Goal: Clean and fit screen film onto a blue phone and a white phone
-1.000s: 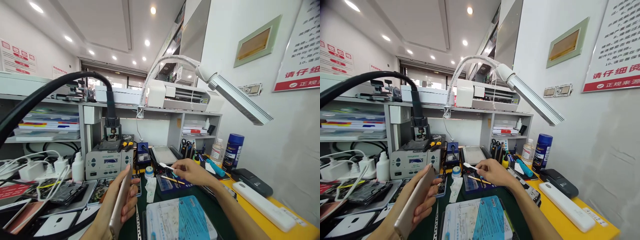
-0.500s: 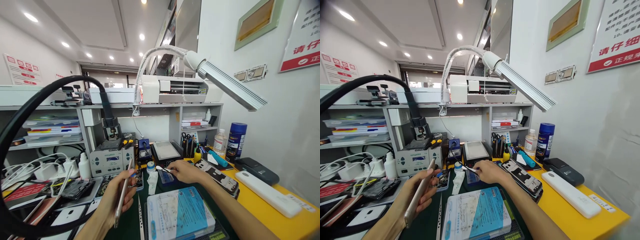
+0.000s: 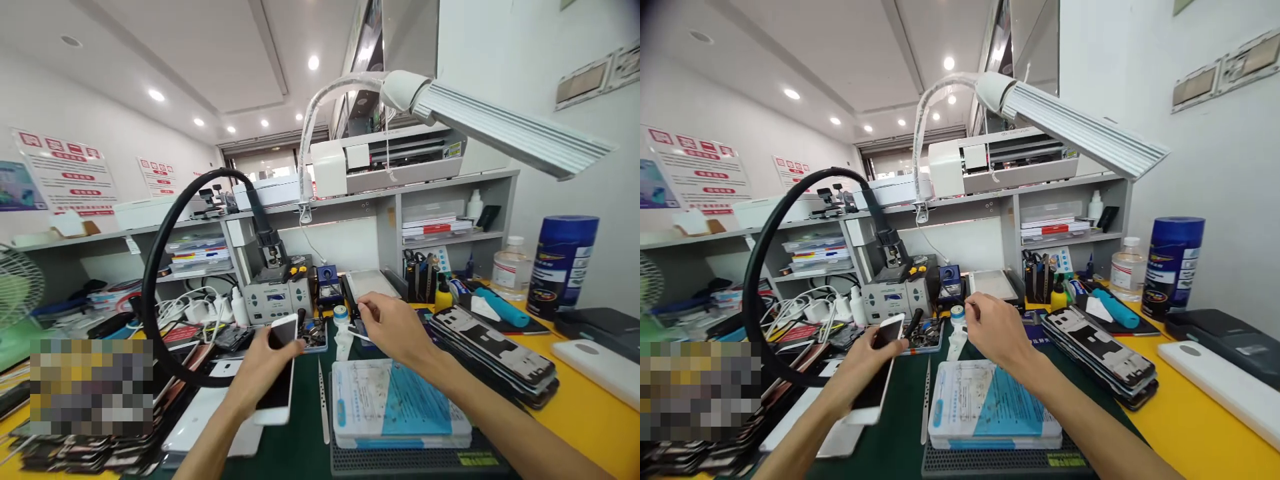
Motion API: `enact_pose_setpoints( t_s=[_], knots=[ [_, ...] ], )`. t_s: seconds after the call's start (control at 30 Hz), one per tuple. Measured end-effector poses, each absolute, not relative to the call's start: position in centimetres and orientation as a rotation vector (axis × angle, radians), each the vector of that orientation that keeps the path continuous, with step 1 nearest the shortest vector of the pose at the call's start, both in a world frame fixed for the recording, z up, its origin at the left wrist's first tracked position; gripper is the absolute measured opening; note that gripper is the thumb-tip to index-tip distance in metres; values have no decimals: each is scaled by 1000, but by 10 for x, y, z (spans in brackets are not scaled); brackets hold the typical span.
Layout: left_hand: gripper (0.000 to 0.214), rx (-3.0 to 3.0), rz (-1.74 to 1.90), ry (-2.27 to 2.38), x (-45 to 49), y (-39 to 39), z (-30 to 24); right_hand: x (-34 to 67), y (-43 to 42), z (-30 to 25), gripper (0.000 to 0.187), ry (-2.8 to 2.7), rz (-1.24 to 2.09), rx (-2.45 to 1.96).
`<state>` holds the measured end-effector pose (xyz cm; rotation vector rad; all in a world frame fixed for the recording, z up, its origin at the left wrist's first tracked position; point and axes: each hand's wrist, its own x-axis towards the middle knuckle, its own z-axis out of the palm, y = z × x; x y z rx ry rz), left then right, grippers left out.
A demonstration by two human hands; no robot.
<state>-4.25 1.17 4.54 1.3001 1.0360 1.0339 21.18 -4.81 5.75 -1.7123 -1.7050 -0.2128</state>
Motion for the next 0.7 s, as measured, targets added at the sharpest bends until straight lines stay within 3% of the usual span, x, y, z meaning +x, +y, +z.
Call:
enact_pose_setpoints(
  t_s=[0.1,0.27,0.37,0.47,0.53,0.7],
  knots=[
    [49,1499,1120,1175,-53,-17,41,204,-53,54,16,-1740,-210,-1663],
    [56,1682,1086,1297,-82,-60,20,199,-51,45,28,-1788,-187,-1606],
    [73,1849,1051,1547,-125,-75,10,200,-50,43,30,-1824,-149,-1594],
    [54,1993,1028,1723,-179,-73,27,199,-51,43,31,-1843,-122,-1606],
    [29,2055,752,2080,-210,-56,52,195,-53,43,31,-1863,-98,-1615],
    [26,1990,515,2309,-244,21,100,187,-57,44,31,-1919,-57,-1629]
  ],
)
